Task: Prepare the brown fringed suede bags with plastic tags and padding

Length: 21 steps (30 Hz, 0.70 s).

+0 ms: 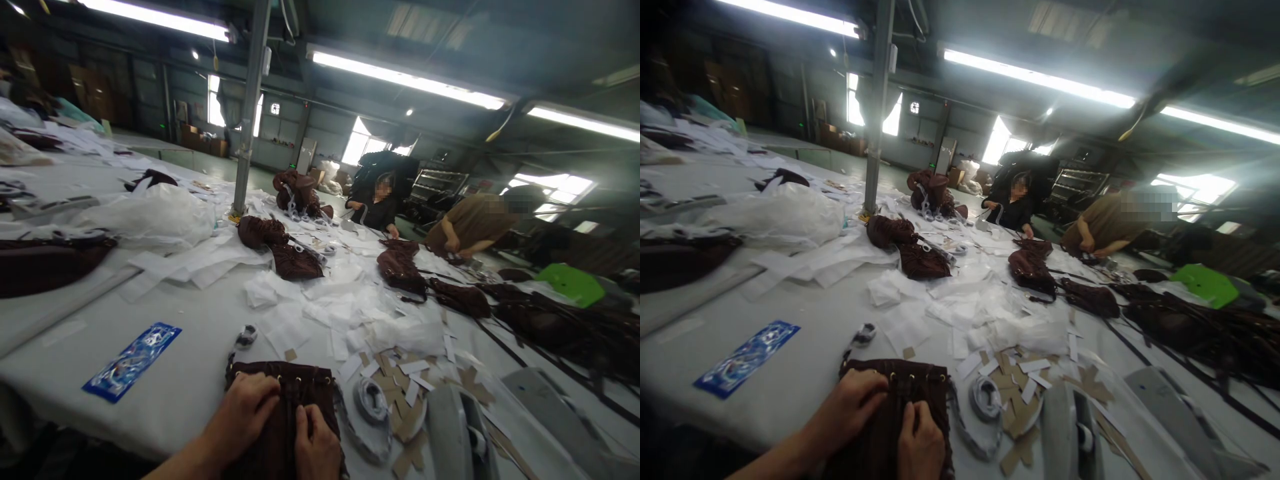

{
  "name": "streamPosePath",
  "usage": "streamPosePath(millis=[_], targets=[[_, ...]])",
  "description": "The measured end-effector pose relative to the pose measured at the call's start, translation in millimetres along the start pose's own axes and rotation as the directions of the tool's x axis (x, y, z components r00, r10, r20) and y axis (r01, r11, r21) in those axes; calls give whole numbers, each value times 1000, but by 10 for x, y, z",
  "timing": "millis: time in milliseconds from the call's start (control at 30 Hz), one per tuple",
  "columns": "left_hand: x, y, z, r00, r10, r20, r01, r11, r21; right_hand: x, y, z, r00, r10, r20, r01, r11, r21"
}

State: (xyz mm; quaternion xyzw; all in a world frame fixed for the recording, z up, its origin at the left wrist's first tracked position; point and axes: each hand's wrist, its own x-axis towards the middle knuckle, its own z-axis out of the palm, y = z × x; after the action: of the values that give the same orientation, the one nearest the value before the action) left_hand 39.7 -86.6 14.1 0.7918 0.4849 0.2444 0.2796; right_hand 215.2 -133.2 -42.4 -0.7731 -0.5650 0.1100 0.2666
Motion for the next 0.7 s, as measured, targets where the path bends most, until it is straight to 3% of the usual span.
streamPosePath(millis=[133, 233, 400, 567, 700], targets=[[392, -10, 60, 984, 70, 166, -109, 964, 241, 5, -86, -123, 997, 20, 79, -23, 999, 29], [533, -80, 104, 966, 75, 247, -145, 950, 278, 9, -148, -218, 990, 34, 140, -40, 998, 41], [492, -129, 90, 962, 108, 249, -185, 934, 307, -13, -105, -231, 989, -19, 145, 3, 994, 107], [430, -138, 81, 967, 119, 224, -187, 931, 315, -113, 103, -133, 982, -150, 115, 111, 950, 292], [472, -200, 148, 971, 119, 209, -177, 942, 285, -238, 266, -76, 979, -194, 70, 159, 927, 339]])
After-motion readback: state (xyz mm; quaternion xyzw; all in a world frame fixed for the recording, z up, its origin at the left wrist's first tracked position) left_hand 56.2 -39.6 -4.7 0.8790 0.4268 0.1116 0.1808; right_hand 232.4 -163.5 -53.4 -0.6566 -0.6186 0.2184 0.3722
